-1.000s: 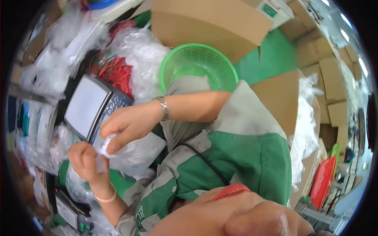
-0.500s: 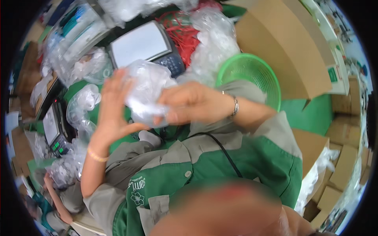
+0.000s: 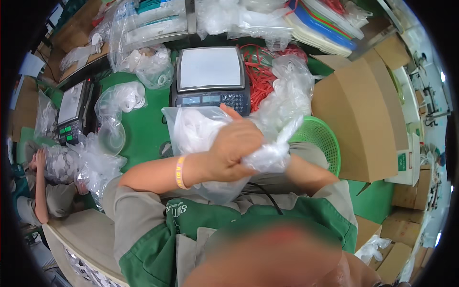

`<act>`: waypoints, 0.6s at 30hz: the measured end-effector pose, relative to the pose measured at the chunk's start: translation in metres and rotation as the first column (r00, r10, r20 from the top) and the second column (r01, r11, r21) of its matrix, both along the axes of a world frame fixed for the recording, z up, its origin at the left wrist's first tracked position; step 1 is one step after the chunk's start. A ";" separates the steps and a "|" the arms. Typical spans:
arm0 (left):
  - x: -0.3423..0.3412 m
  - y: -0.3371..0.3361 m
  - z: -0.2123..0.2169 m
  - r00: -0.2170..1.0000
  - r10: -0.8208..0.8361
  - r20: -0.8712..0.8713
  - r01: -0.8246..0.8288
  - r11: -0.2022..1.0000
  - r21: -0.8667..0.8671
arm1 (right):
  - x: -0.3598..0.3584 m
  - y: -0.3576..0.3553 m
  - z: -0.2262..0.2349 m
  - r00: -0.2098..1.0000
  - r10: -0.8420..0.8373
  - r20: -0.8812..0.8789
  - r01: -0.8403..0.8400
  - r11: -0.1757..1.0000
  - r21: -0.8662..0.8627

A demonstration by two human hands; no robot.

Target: Weighing white rubber rings on a digital scale and placing them into plastic bags for packaging.

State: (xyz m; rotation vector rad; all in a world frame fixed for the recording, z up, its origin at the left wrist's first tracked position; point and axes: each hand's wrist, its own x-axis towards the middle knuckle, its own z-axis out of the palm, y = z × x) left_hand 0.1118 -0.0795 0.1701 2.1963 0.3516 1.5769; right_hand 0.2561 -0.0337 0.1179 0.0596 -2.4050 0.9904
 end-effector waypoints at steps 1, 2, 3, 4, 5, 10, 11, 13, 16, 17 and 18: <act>0.007 -0.005 -0.001 0.997 -0.030 0.073 0.032 0.999 -0.030 | -0.003 0.000 -0.010 1.000 -0.007 -0.026 0.003 0.990 -0.140; 0.014 -0.010 -0.002 0.997 0.001 0.077 0.003 0.999 -0.039 | -0.008 -0.003 -0.015 0.999 0.015 -0.034 -0.022 0.976 -0.218; 0.023 -0.015 -0.001 0.980 -0.027 0.199 0.040 0.997 -0.066 | -0.012 -0.005 -0.019 0.999 0.030 -0.045 -0.042 0.955 -0.294; 0.029 -0.019 0.001 0.945 -0.049 0.322 0.079 0.994 -0.081 | -0.014 -0.008 -0.014 0.999 0.017 -0.030 -0.025 0.953 -0.301; 0.033 -0.023 0.003 0.928 -0.110 0.356 0.156 0.982 -0.103 | -0.014 -0.011 -0.007 1.000 0.020 -0.018 -0.025 0.950 -0.311; 0.039 -0.031 0.020 0.731 -0.494 0.471 0.682 0.535 -0.498 | -0.006 -0.011 0.021 0.955 0.104 0.277 0.074 0.821 -0.566; 0.038 -0.031 0.023 0.627 -0.485 0.609 0.777 0.338 -0.531 | -0.004 -0.005 0.018 0.962 0.092 0.258 0.018 0.919 -0.395; 0.036 -0.014 0.020 0.650 -0.523 0.552 0.759 0.407 -0.508 | 0.003 0.004 0.026 0.969 0.073 0.237 -0.024 0.979 -0.203; 0.012 0.030 0.004 0.975 -0.208 0.082 0.220 0.957 -0.190 | 0.011 0.028 0.042 0.840 -0.398 0.369 0.535 0.723 -0.437; -0.002 0.045 0.007 0.980 -0.168 0.108 0.194 0.931 -0.311 | 0.023 0.049 0.034 0.755 -0.541 0.370 0.655 0.644 -0.394; -0.025 0.052 -0.005 0.990 -0.093 0.105 0.131 0.878 -0.460 | 0.034 0.088 0.007 0.756 -0.606 0.246 0.653 0.718 -0.240</act>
